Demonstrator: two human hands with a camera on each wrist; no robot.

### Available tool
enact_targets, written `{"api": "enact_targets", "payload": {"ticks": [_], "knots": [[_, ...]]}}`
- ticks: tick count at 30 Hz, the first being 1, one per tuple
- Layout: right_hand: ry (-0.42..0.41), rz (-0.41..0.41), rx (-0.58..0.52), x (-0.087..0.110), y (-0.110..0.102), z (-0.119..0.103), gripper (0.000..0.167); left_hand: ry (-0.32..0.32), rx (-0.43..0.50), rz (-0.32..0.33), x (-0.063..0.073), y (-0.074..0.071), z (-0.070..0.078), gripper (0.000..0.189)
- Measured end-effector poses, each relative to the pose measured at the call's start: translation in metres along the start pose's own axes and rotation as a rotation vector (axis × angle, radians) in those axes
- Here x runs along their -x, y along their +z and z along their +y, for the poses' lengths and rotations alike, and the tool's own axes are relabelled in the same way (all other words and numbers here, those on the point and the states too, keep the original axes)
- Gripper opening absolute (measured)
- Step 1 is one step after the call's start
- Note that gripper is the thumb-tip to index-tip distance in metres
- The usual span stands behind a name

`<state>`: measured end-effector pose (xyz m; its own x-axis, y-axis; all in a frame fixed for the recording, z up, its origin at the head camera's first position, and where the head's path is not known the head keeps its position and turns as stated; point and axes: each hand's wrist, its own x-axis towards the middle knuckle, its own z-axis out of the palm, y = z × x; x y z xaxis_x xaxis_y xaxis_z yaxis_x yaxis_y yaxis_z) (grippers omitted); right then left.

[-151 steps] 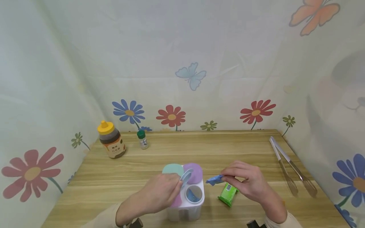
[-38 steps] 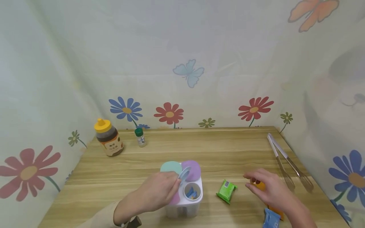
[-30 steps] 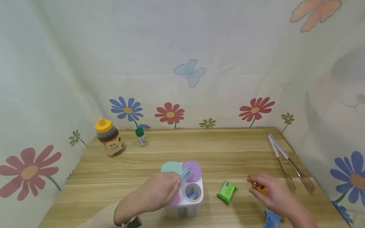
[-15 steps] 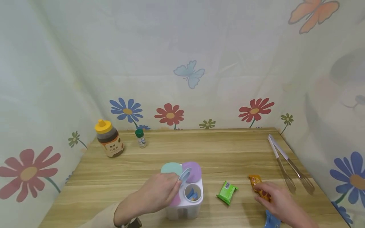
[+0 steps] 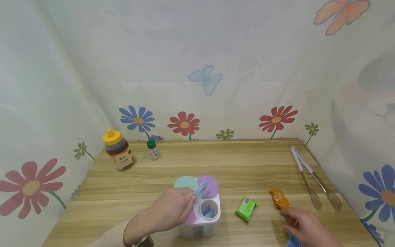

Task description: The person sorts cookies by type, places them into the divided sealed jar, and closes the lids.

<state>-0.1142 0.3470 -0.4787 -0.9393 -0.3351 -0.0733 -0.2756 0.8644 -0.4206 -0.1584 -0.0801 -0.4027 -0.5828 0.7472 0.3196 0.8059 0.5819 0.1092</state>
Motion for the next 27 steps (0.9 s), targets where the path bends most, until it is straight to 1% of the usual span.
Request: {"api": "enact_targets", "payload": {"ticks": [3, 5, 7, 9, 12, 16, 18, 21, 24, 27], "knots": [[-0.029, -0.014, -0.016, 0.004, 0.003, 0.005, 0.041, 0.004, 0.000, 0.006, 0.000, 0.000, 0.000, 0.032], [-0.062, -0.003, -0.016, 0.006, 0.005, 0.009, 0.040, 0.004, -0.002, 0.007, 0.000, 0.000, 0.000, 0.032], [-0.060, -0.003, 0.006, 0.008, 0.006, 0.011, 0.041, 0.004, -0.005, 0.011, 0.001, 0.000, 0.000, 0.032], [-0.023, -0.021, 0.030, 0.008, 0.007, 0.012, 0.043, 0.005, -0.007, 0.014, 0.001, 0.000, 0.000, 0.032], [0.055, -0.057, 0.075, 0.009, 0.009, 0.011, 0.048, 0.008, -0.004, 0.018, 0.000, 0.000, 0.000, 0.032], [0.104, -0.080, 0.106, 0.010, 0.011, 0.011, 0.048, 0.005, -0.003, 0.012, 0.000, 0.000, 0.000, 0.032], [0.115, -0.086, 0.123, 0.010, 0.012, 0.012, 0.048, 0.003, -0.002, 0.011, 0.000, -0.001, 0.000, 0.032], [0.135, -0.102, 0.119, 0.011, 0.014, 0.014, 0.047, 0.004, 0.001, 0.017, -0.001, -0.002, 0.000, 0.032], [0.142, -0.119, 0.097, 0.012, 0.015, 0.017, 0.046, 0.003, 0.007, 0.013, -0.001, -0.002, 0.000, 0.031], [0.146, -0.147, 0.065, 0.014, 0.016, 0.020, 0.046, -0.004, 0.017, -0.006, -0.001, -0.003, 0.001, 0.031]]}}
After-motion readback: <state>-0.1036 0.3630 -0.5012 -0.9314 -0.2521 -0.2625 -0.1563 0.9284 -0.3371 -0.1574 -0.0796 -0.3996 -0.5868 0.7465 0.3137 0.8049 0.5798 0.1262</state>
